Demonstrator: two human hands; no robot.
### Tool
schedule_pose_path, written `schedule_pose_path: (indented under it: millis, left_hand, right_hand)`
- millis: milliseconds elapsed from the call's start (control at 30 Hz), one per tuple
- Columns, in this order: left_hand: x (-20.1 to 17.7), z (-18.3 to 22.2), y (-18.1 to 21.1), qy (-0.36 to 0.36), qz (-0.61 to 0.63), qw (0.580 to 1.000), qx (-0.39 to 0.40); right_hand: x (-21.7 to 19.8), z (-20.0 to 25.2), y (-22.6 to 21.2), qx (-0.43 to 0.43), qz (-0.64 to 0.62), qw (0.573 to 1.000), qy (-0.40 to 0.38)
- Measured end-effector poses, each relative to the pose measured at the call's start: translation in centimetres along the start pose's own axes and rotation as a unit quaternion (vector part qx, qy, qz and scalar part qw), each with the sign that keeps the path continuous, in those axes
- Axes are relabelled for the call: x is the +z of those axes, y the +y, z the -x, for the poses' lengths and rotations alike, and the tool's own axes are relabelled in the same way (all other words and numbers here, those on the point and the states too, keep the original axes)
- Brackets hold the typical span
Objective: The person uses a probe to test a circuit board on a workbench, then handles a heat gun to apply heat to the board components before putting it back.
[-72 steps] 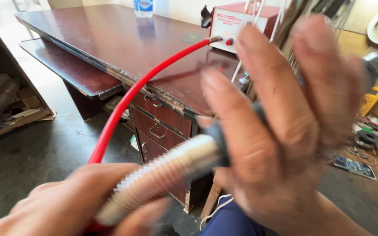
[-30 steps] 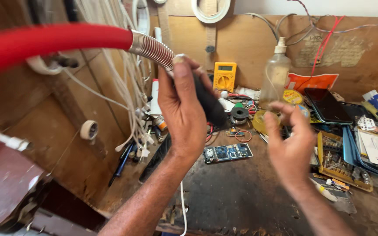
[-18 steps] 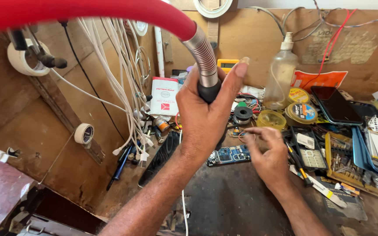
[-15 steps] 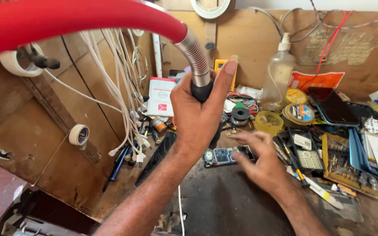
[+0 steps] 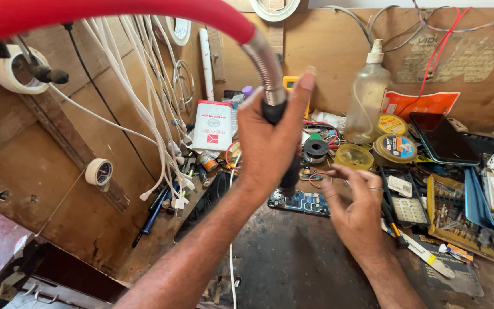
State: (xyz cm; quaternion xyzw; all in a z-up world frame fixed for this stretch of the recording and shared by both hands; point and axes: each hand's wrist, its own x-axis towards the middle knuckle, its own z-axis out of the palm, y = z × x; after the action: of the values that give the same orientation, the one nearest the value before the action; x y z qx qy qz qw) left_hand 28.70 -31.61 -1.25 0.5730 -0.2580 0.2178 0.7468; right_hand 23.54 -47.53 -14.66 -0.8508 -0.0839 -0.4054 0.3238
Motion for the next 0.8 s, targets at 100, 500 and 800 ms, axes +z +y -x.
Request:
schedule_pose_path:
  millis: [100,500,800]
  left_hand:
    - [1.7,0.5,-1.0,-0.004,-0.004,0.999,0.043]
    - [3.4,1.1,-2.5,-0.003,-0.030,1.000,0.007]
    - [2.6,0.5,-2.8,0.013,-0.024,0.998,-0.051]
  right_hand:
    - [-0.1,0.1,0.2,-0.001,0.023,0.999,0.048]
    - [0.2,0.0,1.2,0.007,-0.002,0.995,0.104]
    - [-0.4,-0.3,1.6,0.016,-0.015,0.989,0.149]
